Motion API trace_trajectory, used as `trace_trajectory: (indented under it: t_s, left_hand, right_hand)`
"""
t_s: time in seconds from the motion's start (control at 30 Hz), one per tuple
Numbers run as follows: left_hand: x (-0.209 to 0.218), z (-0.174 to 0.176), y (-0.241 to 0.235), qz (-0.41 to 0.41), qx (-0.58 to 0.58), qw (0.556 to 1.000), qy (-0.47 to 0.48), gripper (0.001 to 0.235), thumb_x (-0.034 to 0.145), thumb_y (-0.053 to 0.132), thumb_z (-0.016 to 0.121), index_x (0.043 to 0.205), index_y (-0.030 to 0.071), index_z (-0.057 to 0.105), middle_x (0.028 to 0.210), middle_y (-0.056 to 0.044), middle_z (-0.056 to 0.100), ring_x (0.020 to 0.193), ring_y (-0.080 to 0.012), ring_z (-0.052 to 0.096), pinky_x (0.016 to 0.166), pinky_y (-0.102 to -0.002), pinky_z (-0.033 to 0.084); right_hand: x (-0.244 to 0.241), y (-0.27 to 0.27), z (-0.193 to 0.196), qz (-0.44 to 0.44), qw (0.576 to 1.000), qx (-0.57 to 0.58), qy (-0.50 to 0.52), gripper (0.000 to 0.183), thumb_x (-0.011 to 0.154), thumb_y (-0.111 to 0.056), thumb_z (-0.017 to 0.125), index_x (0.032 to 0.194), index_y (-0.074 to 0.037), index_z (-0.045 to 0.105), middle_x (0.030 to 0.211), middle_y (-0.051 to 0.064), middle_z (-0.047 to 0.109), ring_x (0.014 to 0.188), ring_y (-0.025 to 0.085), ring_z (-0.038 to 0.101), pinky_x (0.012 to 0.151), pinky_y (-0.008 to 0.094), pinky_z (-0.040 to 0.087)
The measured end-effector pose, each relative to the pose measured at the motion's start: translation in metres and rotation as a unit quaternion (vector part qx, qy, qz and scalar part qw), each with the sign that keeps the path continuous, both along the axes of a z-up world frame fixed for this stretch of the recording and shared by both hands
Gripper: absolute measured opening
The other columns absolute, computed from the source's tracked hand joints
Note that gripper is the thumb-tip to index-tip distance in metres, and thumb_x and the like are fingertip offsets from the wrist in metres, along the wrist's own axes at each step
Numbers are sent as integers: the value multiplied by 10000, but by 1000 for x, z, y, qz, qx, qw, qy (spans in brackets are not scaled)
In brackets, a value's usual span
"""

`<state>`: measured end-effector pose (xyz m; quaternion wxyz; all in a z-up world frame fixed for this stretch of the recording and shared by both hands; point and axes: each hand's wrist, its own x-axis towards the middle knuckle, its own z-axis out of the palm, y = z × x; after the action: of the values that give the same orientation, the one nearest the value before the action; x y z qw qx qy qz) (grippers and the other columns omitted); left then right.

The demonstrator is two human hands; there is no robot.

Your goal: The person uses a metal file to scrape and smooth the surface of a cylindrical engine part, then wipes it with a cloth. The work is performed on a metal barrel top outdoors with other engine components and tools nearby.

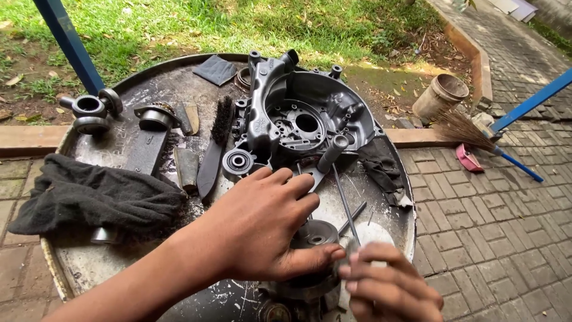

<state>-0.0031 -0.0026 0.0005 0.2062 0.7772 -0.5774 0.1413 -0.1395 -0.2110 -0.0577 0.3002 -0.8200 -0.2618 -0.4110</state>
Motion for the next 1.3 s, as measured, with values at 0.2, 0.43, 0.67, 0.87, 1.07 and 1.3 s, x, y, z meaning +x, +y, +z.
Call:
trace_trajectory:
  t_s: [0.2, 0.43, 0.67, 0.87, 1.07, 1.3]
  left_hand:
    - [-1, 0, 0, 7, 4, 1000, 17, 616, 961, 657, 455, 856, 90, 672, 874, -137, 613, 721, -383, 609, 691, -519, 472]
    - [-3, -1, 0, 16, -2, 1000, 11, 607, 932, 666, 490, 843, 93, 668, 874, -128, 621, 731, -384, 614, 693, -516, 472]
    - [-2, 1, -1, 15, -1, 1000, 15, 618, 947, 657, 454, 850, 86, 667, 906, -139, 623, 716, -387, 614, 673, -526, 468]
    - [-3, -1, -1, 22, -17, 1000, 7, 603, 934, 658, 487, 834, 90, 664, 897, -130, 625, 699, -390, 618, 670, -521, 471]
    - [-4, -2, -1, 25, -25, 999, 19, 599, 931, 654, 491, 830, 89, 663, 893, -125, 617, 682, -390, 628, 662, -522, 480]
    - [-5, -1, -1, 28, -19, 999, 23, 620, 939, 660, 485, 810, 80, 663, 870, -111, 611, 658, -372, 631, 645, -506, 483]
  right_hand:
    - [-12, -6, 0, 73, 996, -41, 44, 145, 924, -253, 668, 948, -129, 739, 1011, 5, 809, 991, 203, 746, 925, 379, 620]
    - [-10, -7, -5, 68, 991, -103, 50, 121, 933, -248, 689, 1022, -214, 764, 1128, -2, 771, 1074, 148, 728, 972, 380, 594]
    - [-14, -6, 0, 46, 990, -126, 51, 134, 939, -300, 674, 1007, -240, 773, 1121, -89, 764, 1062, 121, 678, 966, 363, 552]
    - [-14, 13, -15, -27, 998, -40, 29, 154, 923, -382, 645, 893, -305, 775, 1030, -106, 741, 969, 77, 652, 932, 314, 486]
    - [-16, 11, 4, -17, 997, -57, 40, 129, 909, -299, 652, 888, -262, 774, 991, -59, 752, 959, 106, 676, 917, 325, 502]
    - [-10, 19, 5, -58, 998, -30, -5, 107, 887, -325, 667, 837, -245, 718, 875, -83, 785, 913, 152, 671, 952, 383, 518]
